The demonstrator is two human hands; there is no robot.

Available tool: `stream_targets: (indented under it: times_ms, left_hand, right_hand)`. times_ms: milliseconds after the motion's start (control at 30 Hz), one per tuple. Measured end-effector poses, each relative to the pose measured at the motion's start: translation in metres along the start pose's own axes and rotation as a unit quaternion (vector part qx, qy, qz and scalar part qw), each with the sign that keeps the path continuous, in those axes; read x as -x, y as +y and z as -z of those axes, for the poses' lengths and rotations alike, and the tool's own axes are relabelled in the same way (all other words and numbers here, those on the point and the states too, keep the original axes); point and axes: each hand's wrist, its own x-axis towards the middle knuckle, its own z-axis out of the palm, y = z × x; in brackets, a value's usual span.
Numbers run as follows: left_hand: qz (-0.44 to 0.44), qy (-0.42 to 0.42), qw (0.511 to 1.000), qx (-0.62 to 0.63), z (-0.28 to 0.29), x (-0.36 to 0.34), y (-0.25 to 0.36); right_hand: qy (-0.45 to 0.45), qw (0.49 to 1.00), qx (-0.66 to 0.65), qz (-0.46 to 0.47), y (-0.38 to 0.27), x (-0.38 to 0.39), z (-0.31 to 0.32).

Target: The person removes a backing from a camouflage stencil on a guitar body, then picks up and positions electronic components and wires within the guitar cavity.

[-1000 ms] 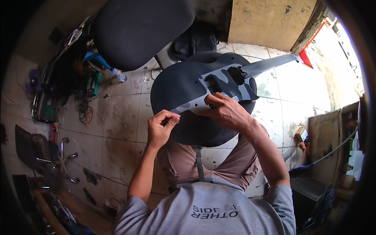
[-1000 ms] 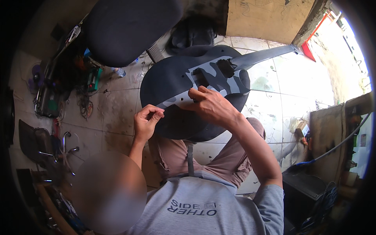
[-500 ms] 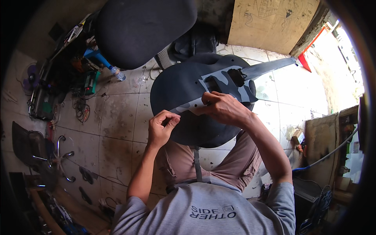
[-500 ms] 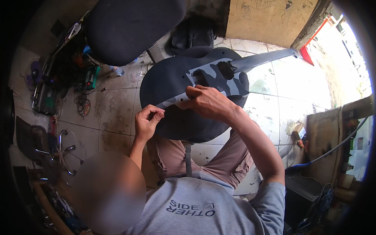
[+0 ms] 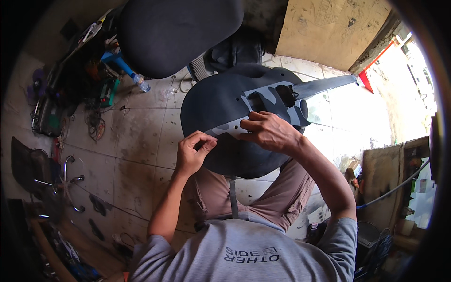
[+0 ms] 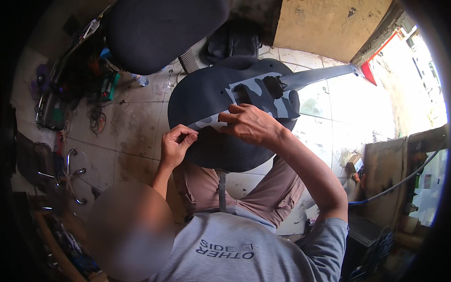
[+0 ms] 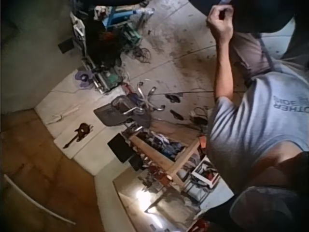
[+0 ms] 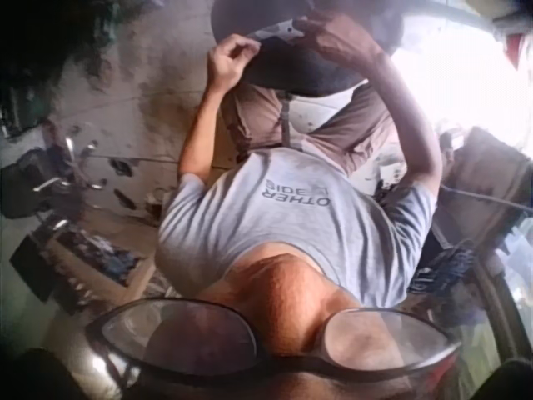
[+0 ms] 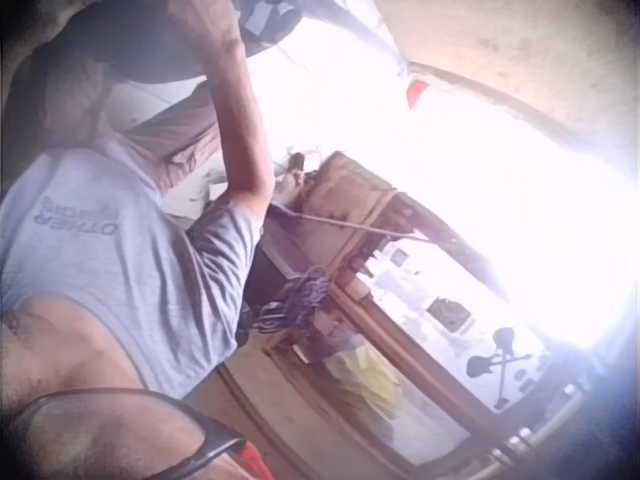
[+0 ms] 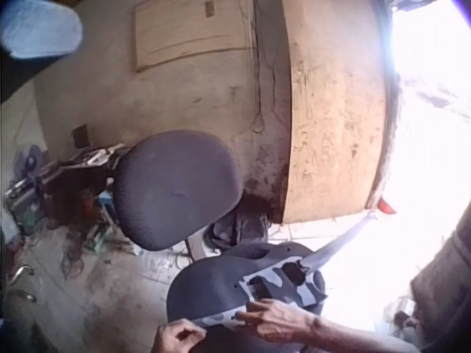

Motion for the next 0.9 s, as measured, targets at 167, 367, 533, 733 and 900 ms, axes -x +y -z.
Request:
stream_targets:
  times_ms: [167, 367, 533, 733, 900]
  left_hand:
    - [-0.021, -0.006, 1.000, -0.017, 0.002, -0.001, 0.003]
    - [-0.027, -0.005, 0.999, -0.021, 0.003, -0.003, 0.007]
    - [-0.004, -0.010, 1.000, -0.024, 0.004, -0.001, 0.010]
    - [-0.009, -0.010, 1.000, -0.014, 0.002, -0.002, 0.009]
    - [-0.019, -0.012, 1.000, -0.020, 0.003, -0.003, 0.007]
  right_hand:
    - [-0.061, 0.998, 0.004, 0.004, 0.001, -0.005, 0.007]
    - [-0.071, 0.997, 0.004, 0.006, 0.003, -0.007, 0.008]
    - [-0.057, 0.997, -0.054, -0.027, 0.011, 0.004, 0.018]
    - [0.013, 0.991, -0.114, -0.070, 0.008, 0.010, 0.004]
    - [-0.011, 0.991, -0.123, -0.051, 0.009, 0.004, 0.001]
